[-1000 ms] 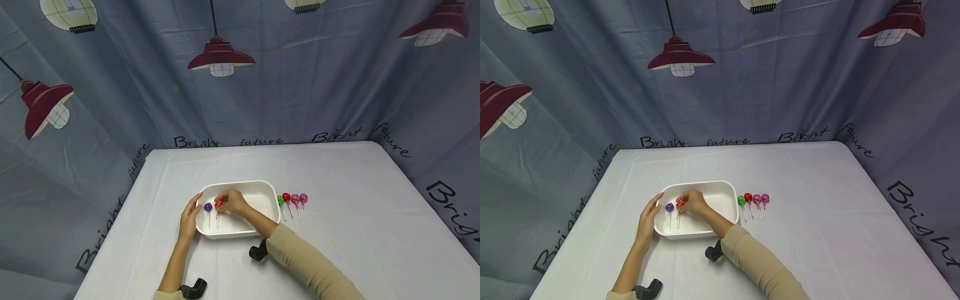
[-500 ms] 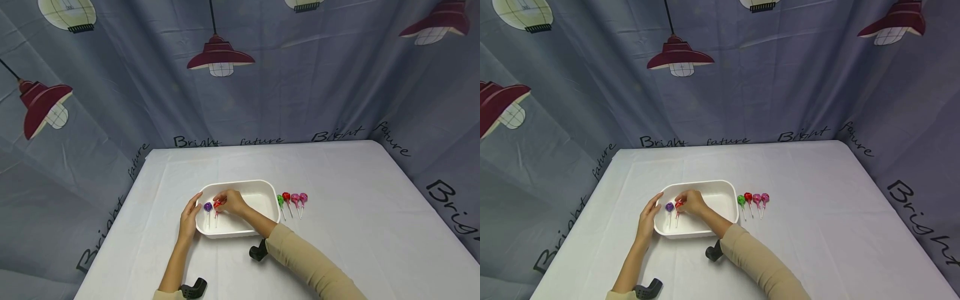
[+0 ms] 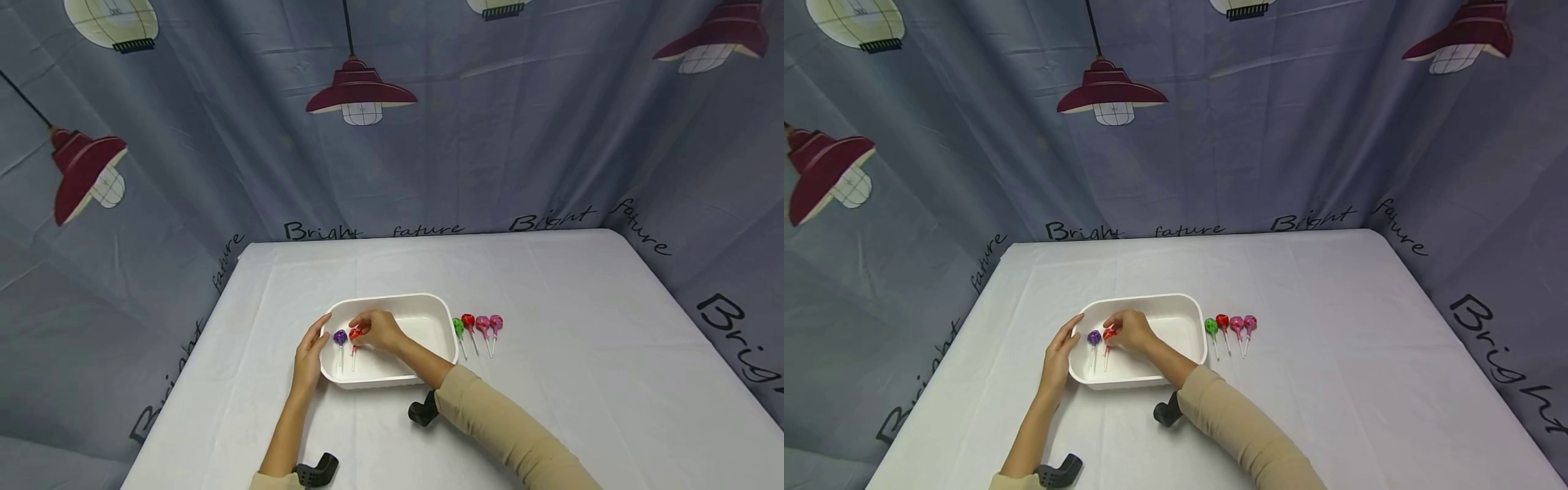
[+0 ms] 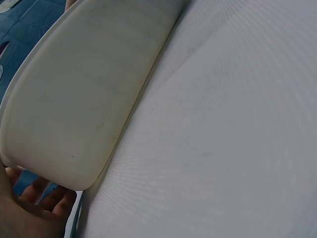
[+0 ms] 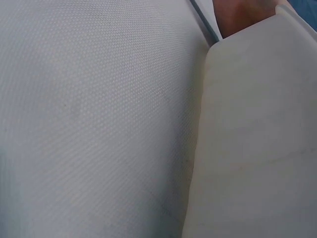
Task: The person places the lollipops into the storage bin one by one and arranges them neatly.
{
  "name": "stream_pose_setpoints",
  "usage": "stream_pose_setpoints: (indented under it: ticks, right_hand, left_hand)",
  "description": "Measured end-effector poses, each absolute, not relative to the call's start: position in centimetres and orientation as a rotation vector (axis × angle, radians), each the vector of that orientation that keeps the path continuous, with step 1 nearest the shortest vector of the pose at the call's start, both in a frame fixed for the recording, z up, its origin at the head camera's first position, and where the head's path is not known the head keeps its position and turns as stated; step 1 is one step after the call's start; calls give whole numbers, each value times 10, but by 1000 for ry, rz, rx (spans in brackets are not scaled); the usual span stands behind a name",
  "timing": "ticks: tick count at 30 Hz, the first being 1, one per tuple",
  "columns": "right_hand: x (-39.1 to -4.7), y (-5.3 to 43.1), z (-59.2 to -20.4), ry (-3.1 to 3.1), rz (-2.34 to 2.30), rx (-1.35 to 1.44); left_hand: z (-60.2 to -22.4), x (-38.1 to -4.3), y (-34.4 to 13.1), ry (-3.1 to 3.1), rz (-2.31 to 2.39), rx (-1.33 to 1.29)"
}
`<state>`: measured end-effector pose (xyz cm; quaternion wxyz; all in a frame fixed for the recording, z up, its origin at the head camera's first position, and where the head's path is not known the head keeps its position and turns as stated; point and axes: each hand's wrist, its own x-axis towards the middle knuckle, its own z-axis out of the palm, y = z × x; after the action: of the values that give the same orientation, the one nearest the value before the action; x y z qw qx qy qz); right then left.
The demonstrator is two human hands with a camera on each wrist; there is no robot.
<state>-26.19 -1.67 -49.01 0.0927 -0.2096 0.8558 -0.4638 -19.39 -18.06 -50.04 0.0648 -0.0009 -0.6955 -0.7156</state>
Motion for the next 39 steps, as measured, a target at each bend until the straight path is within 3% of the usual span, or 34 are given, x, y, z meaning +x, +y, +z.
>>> stream_pose_setpoints:
  ticks: [9, 24, 39]
  right_hand:
    - [-260, -14, -489, 2598, -1352, -665]
    - [-234, 10, -450, 2623, -1566, -714]
    - [-235, 89, -416, 2652, -1760, -377]
  left_hand:
    - [-513, -200, -182, -2079, -2121, -41]
    - [-488, -188, -175, -2075, -2163, -36]
    - [-488, -188, -175, -2104, -2125, -1]
